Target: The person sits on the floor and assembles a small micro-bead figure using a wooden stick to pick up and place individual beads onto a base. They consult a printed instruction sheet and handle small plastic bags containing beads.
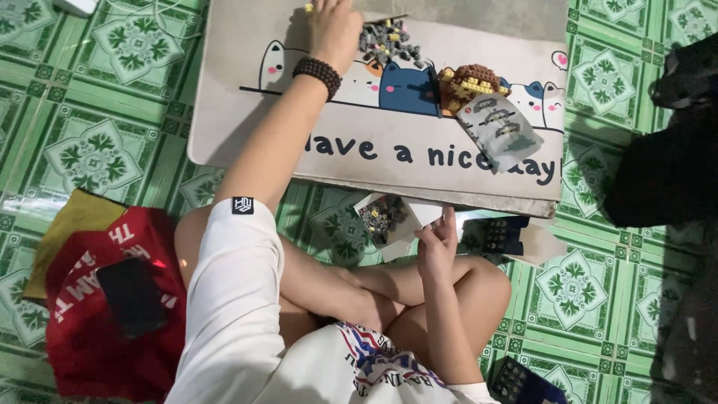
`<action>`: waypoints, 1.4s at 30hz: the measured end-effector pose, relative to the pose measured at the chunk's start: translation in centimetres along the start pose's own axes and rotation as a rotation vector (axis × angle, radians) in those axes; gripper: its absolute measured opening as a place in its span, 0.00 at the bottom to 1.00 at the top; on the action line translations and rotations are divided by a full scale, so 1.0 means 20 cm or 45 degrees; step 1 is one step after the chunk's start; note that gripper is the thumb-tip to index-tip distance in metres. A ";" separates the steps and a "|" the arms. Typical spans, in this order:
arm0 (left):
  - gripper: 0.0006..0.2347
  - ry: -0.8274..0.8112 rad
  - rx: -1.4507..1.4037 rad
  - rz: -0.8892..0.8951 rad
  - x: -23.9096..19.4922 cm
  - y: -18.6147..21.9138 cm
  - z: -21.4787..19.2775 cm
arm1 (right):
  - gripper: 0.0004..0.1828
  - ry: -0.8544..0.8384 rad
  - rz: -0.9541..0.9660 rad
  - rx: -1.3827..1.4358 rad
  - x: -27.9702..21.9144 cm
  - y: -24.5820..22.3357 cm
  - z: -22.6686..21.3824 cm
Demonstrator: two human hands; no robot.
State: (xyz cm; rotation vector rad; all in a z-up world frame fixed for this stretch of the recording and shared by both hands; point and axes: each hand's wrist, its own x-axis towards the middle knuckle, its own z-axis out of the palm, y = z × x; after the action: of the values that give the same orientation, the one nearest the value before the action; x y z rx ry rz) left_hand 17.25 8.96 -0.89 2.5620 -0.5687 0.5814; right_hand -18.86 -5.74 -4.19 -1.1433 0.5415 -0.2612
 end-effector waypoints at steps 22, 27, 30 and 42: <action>0.11 -0.179 0.096 0.221 0.07 0.04 -0.09 | 0.48 0.224 0.057 0.111 0.09 0.14 -0.09; 0.05 -0.091 0.260 0.352 0.07 0.01 0.13 | 0.48 0.293 0.165 -0.039 0.08 0.11 -0.08; 0.02 -0.111 0.245 0.397 0.00 0.02 0.14 | 0.47 0.242 0.126 -0.038 0.08 0.14 -0.12; 0.10 -0.415 0.041 0.290 -0.26 0.08 -0.24 | 0.45 0.177 0.049 -0.068 0.02 0.05 -0.13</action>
State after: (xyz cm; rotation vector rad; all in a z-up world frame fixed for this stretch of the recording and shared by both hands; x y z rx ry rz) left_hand 10.65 11.50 0.96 2.6590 -0.9781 0.2439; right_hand -20.08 -7.56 -6.09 -1.1708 0.6958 -0.2960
